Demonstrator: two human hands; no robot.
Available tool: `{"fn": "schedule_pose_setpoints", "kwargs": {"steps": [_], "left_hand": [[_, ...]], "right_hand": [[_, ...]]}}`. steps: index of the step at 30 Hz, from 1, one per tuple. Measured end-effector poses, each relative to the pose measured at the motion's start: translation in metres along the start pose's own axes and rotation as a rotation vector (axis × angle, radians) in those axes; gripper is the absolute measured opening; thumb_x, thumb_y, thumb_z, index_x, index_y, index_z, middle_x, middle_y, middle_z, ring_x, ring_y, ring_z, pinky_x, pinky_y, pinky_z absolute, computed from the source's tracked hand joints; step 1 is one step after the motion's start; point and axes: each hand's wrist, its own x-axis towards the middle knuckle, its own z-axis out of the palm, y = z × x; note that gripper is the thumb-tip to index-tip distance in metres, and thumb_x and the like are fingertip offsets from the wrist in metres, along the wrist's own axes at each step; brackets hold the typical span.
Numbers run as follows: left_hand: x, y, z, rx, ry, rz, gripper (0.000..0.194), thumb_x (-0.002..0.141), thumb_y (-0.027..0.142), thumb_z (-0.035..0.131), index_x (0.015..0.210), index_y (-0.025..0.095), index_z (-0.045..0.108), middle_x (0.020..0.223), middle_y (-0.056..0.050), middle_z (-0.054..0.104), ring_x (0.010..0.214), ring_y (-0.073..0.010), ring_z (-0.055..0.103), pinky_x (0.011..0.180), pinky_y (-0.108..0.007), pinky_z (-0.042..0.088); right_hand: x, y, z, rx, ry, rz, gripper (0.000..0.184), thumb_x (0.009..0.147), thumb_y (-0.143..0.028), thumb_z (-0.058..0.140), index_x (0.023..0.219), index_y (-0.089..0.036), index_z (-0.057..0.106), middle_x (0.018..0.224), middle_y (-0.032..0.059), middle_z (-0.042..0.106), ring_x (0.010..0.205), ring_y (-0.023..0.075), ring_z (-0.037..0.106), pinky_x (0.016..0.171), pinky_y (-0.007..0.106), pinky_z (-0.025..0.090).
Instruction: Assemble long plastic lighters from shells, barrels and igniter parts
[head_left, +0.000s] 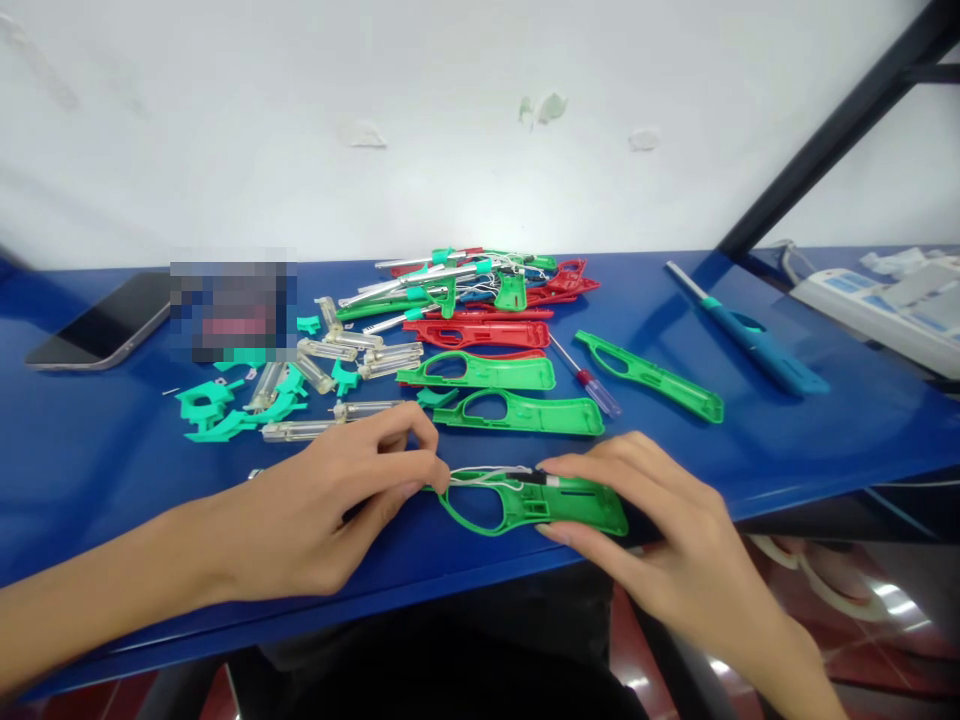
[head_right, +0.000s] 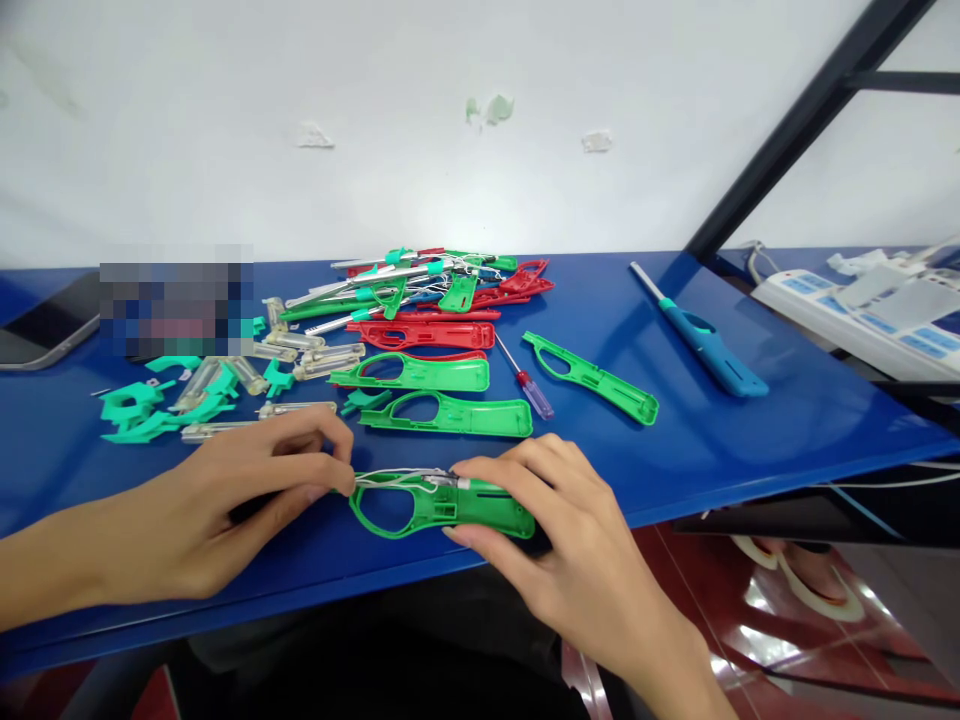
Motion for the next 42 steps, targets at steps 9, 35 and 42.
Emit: {"fn": "schedule_pose_setpoints", "kwargs": {"steps": [9,35,42], "left_hand": [[0.001,0.003,-0.002,0.007,-0.015,-0.03,0.029,0.106,0.007,0.045,0.113,0.024,0.068,0.111,-0.006,0.058,0.081,-0.014,0.059,0.074,-0.027,0.05],[0.0,0.008,0.014,0.317,0.17,0.029,0.021,0.112,0.022,0.05,0.121,0.021,0.068,0.111,-0.007,0.067,0.094,-0.0208,0.068,0.08,-0.034,0.056],[0.001,0.012,0.018,0.253,0.227,0.015,0.019,0.112,0.02,0.053,0.114,0.019,0.071,0.107,-0.004,0.066,0.09,-0.0163,0.067,0.076,-0.029,0.055]], "right_hand": [[0.0,-0.002,-0.001,-0.005,0.005,0.011,0.026,0.099,-0.037,0.078,0.124,-0.031,0.073,0.103,0.0027,0.078,0.09,0.0215,0.072,0.082,0.037,0.058],[0.006,-0.012,0.007,-0.032,0.085,0.035,0.01,0.102,-0.023,0.072,0.11,-0.026,0.077,0.101,0.0007,0.079,0.091,0.017,0.074,0.084,0.031,0.058],[0.007,-0.013,0.012,-0.003,0.154,-0.04,0.011,0.1,-0.014,0.074,0.108,-0.021,0.078,0.101,0.0022,0.079,0.094,0.0134,0.072,0.087,0.026,0.057]]}}
